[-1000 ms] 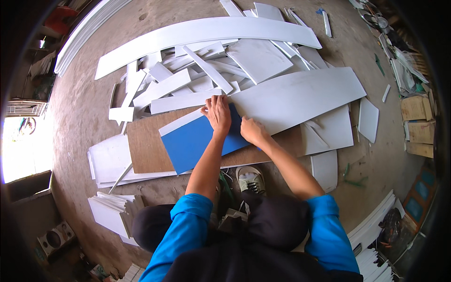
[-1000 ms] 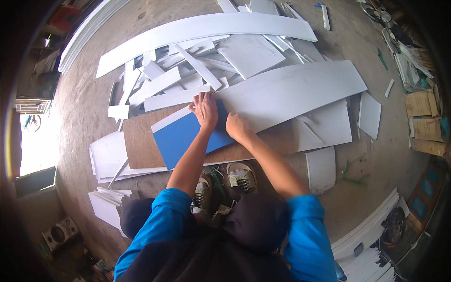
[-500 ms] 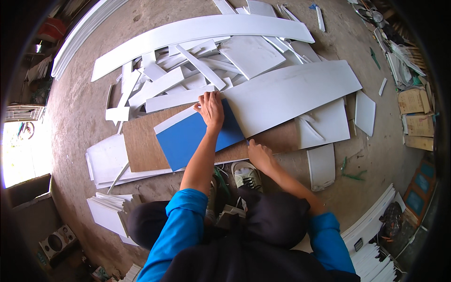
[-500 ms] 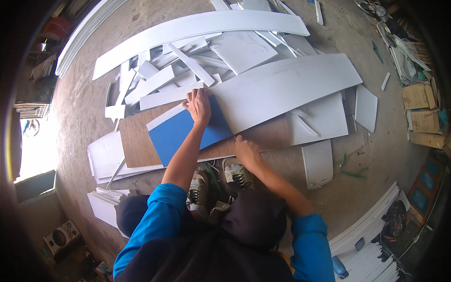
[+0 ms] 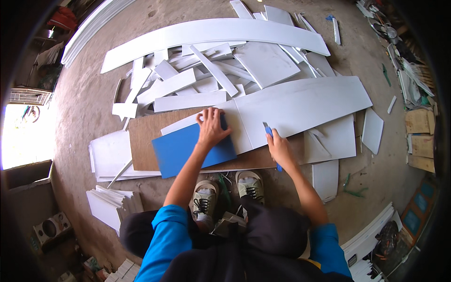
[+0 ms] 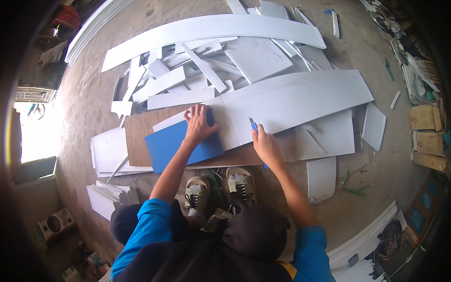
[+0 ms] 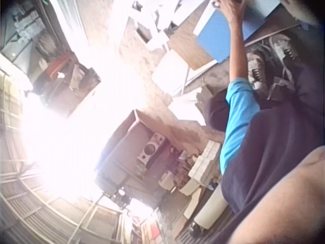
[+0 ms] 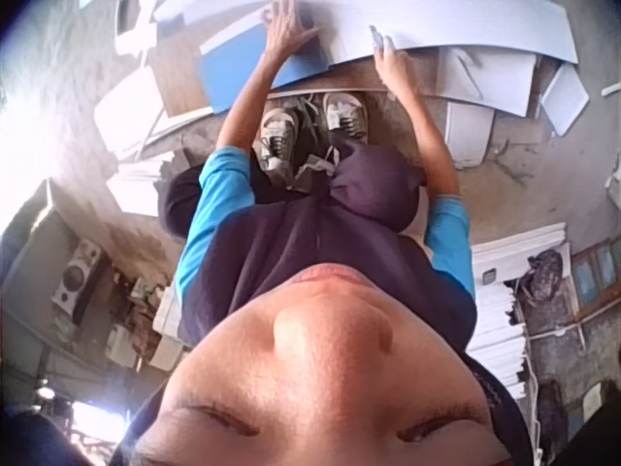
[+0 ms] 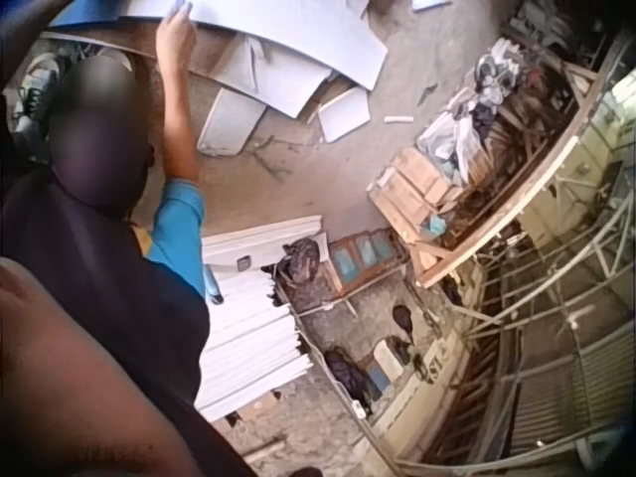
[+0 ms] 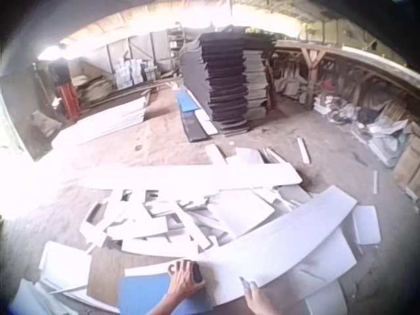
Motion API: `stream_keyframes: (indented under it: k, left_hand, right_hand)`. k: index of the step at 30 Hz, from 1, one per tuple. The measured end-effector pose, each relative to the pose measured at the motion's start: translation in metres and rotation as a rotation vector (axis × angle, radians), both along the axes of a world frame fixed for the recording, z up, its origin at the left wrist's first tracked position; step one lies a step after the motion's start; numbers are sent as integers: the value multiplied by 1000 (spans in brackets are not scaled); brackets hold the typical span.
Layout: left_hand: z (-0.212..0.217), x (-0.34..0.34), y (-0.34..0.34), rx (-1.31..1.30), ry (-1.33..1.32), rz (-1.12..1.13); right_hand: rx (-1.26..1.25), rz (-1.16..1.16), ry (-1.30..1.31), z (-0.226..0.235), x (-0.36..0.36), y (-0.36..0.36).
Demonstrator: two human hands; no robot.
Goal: The person sits on the floor and uses a utility knife to cut white rectangular sheets. They use a blue rectangular board as a guide to ensure straight cuts, repeatedly scoring the material and snapping it apart. The person handles the sheets one at a time, discarding the cut-off pieces to the side.
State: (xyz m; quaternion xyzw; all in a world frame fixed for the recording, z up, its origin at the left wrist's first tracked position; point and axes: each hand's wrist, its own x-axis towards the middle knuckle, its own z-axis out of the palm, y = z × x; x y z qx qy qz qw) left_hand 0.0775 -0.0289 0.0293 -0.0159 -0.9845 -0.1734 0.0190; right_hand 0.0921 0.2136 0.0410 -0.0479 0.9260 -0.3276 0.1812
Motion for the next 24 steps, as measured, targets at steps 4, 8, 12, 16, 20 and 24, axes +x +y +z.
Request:
stream_keyframes:
  k: [4,8,12,16,20,24]
  left_hand:
    - [-1,8,-82,9,26,-60]
    - [-1,1,-122,-36,148,94]
    - [0,-36,-62,92,63,-76]
    - [-16,-59,-9,87,-13,-92]
    - [-8,-62,4,106,-57,-2]
    - [15,-59,6,184,-246,18]
  right_hand:
    - [-232,-55,-242,13,-33,-30]
    - [-261,-101,-216,9,-48,-48]
    - [-200,-122,-161,3,-51,-54]
    - [-210,-107,-73,1,-52,-51]
    - [-410,-135,-2,4,-42,-34]
    - [-578,-105,-92,10,-37,-18]
